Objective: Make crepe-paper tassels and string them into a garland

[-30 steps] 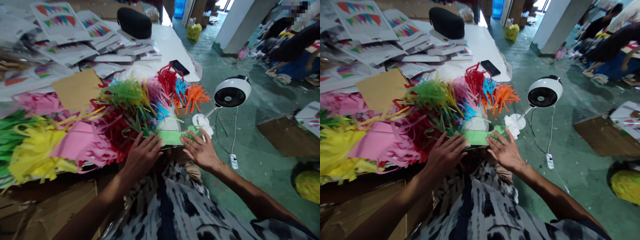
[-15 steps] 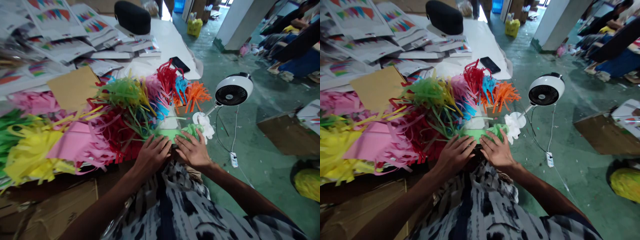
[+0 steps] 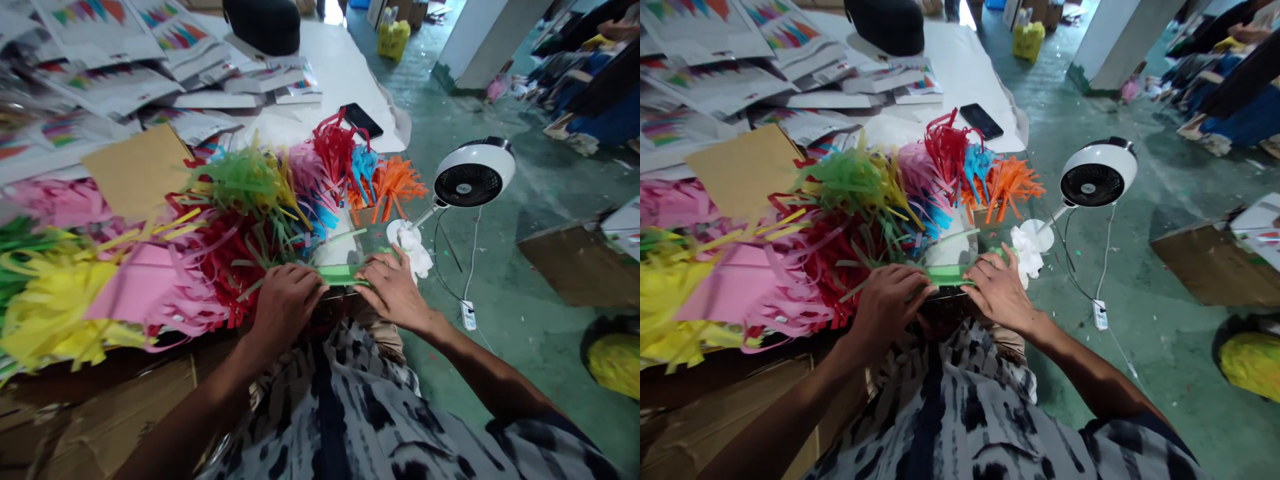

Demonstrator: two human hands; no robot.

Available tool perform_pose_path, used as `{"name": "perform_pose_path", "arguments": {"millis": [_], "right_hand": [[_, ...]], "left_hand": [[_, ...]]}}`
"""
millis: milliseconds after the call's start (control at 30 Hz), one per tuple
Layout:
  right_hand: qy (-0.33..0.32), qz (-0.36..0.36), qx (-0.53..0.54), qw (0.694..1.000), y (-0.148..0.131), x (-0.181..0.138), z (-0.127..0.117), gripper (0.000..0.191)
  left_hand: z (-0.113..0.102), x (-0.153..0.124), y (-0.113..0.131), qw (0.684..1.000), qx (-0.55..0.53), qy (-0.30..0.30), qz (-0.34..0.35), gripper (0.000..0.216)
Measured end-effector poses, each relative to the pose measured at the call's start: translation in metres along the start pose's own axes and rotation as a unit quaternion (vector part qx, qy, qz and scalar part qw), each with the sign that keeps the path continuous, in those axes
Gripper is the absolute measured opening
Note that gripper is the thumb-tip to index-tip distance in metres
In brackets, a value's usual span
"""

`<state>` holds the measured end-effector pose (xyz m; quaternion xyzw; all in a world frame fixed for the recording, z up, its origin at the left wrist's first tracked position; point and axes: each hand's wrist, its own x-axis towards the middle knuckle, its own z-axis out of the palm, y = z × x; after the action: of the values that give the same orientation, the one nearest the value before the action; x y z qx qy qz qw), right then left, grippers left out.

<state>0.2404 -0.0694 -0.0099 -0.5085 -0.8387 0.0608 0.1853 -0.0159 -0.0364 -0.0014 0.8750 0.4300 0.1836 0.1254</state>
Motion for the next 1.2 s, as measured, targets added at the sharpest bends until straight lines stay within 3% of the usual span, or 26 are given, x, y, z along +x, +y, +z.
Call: {"name": "perform_pose_path", "arguments": {"millis": [200, 333, 567, 733, 800, 867, 933, 1000, 1100, 1200], "right_hand": [[-0.027, 0.065, 0.035, 0.997, 0.001, 0.015, -0.005, 0.021], [-0.021, 0.105, -0.006, 0.994, -0.001, 0.019, -0.001, 0.024], [-0.069, 0.103, -0.096, 0.988, -0.007, 0.029, 0.001, 0.027], [-0.064, 0.103, -0.143, 0.982, -0.014, 0.031, 0.0, 0.029], [-0.028, 0.104, -0.164, 0.981, -0.017, 0.03, 0.002, 0.028], [0.022, 0.076, -0.172, 0.982, -0.019, 0.027, 0.006, 0.023], [0.061, 0.013, -0.16, 0.985, -0.018, 0.021, 0.011, 0.019], [0.063, -0.037, -0.142, 0.987, -0.014, 0.013, 0.015, 0.024], [0.059, -0.045, -0.131, 0.989, 0.0, -0.003, 0.015, 0.031], [0.098, -0.05, -0.136, 0.985, 0.011, -0.017, 0.009, 0.034]], "left_hand": [[-0.001, 0.004, -0.002, 0.999, 0.028, 0.002, -0.035, 0.016], [0.0, 0.009, -0.001, 0.995, 0.066, 0.009, -0.075, 0.018], [0.001, 0.019, 0.005, 0.986, 0.149, 0.005, -0.078, 0.02], [0.004, 0.018, 0.004, 0.984, 0.161, 0.021, -0.071, 0.02], [0.008, 0.018, 0.004, 0.985, 0.153, 0.062, -0.044, 0.015], [0.012, 0.018, 0.004, 0.985, 0.138, 0.098, 0.041, 0.018], [0.016, 0.016, 0.002, 0.977, 0.126, 0.094, 0.143, 0.019], [0.018, 0.013, -0.003, 0.971, 0.119, 0.071, 0.195, 0.019], [0.014, 0.001, -0.019, 0.975, 0.122, 0.047, 0.181, 0.025], [0.003, -0.01, -0.035, 0.974, 0.143, 0.072, 0.158, 0.03]]}}
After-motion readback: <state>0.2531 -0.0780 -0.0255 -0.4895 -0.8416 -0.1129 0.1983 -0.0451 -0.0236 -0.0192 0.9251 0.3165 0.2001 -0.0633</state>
